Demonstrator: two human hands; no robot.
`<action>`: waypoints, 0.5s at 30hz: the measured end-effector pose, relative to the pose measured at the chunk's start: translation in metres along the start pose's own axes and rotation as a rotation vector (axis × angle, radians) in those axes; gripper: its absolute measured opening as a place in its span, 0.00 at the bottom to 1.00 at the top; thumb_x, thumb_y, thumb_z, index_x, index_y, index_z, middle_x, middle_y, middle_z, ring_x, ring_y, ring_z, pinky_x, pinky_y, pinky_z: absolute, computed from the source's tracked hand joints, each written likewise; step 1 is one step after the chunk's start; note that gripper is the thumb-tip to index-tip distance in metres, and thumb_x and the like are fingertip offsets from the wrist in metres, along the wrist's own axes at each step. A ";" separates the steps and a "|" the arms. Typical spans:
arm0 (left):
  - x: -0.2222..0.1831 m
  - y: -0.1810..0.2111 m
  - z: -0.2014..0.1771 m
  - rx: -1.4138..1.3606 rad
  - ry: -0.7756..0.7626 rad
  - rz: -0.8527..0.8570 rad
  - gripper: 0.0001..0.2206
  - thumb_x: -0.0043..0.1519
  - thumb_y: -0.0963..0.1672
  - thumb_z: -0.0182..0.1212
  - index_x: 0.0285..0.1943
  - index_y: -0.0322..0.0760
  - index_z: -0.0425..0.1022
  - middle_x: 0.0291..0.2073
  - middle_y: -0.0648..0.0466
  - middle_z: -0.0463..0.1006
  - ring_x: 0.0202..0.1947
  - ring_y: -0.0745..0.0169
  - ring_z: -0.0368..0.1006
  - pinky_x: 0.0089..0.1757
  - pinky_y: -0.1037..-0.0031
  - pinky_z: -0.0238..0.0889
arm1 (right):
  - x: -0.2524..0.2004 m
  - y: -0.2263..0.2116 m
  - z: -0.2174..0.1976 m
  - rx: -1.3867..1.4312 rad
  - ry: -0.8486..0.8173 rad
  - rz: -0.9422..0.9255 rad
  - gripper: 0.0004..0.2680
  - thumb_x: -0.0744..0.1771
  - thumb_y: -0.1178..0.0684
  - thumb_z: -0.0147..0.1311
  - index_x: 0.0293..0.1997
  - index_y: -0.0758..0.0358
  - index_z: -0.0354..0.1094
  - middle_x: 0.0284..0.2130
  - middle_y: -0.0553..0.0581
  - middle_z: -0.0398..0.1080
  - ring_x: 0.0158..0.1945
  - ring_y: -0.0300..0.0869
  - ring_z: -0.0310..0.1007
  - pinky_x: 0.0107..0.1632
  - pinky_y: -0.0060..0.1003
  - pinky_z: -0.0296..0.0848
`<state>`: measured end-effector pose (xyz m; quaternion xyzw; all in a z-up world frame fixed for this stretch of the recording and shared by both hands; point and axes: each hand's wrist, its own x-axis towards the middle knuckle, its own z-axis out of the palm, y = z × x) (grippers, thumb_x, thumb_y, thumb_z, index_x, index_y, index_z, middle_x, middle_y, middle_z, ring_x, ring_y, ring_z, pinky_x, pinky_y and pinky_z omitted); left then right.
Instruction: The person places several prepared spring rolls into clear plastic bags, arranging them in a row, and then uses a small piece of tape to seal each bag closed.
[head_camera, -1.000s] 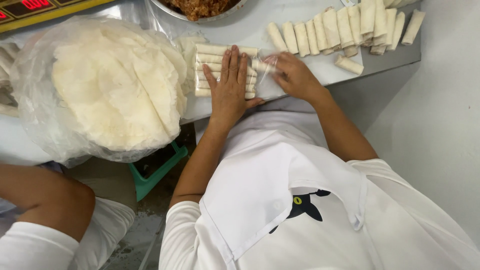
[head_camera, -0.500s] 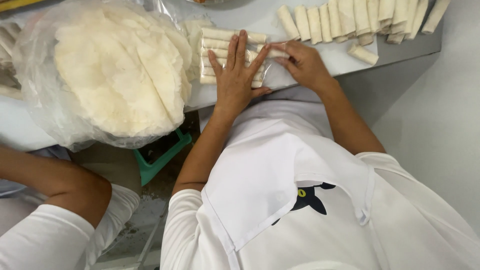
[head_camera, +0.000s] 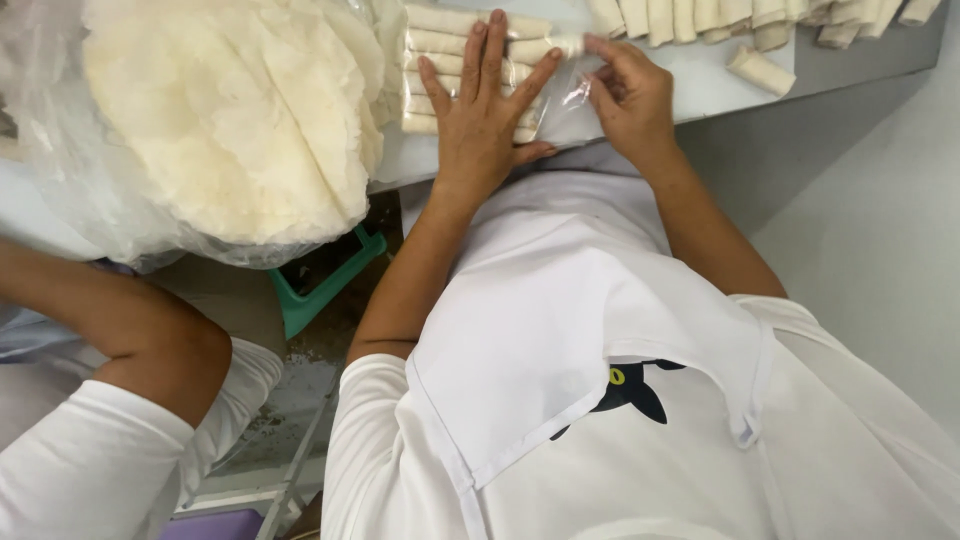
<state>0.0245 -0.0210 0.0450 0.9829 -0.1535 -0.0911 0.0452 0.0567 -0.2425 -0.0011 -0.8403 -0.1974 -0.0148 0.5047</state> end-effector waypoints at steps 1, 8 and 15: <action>-0.002 0.002 0.003 -0.004 -0.001 0.006 0.52 0.55 0.69 0.78 0.83 0.74 0.45 0.77 0.43 0.35 0.77 0.47 0.31 0.63 0.21 0.39 | -0.003 0.000 -0.003 -0.005 0.002 0.005 0.12 0.71 0.67 0.58 0.63 0.74 0.69 0.51 0.66 0.73 0.43 0.45 0.74 0.44 0.35 0.76; -0.002 -0.003 0.015 0.038 0.105 0.004 0.57 0.50 0.71 0.80 0.84 0.73 0.45 0.78 0.44 0.34 0.79 0.49 0.32 0.64 0.25 0.44 | 0.001 -0.006 -0.011 0.163 -0.180 0.155 0.13 0.72 0.67 0.51 0.66 0.71 0.67 0.46 0.64 0.72 0.36 0.39 0.74 0.43 0.31 0.75; -0.001 -0.002 0.012 0.035 0.003 -0.018 0.60 0.51 0.71 0.78 0.85 0.61 0.40 0.79 0.45 0.33 0.80 0.51 0.31 0.65 0.26 0.37 | -0.001 -0.001 -0.020 0.230 -0.316 0.354 0.14 0.73 0.59 0.50 0.69 0.60 0.66 0.28 0.54 0.73 0.33 0.33 0.72 0.42 0.25 0.70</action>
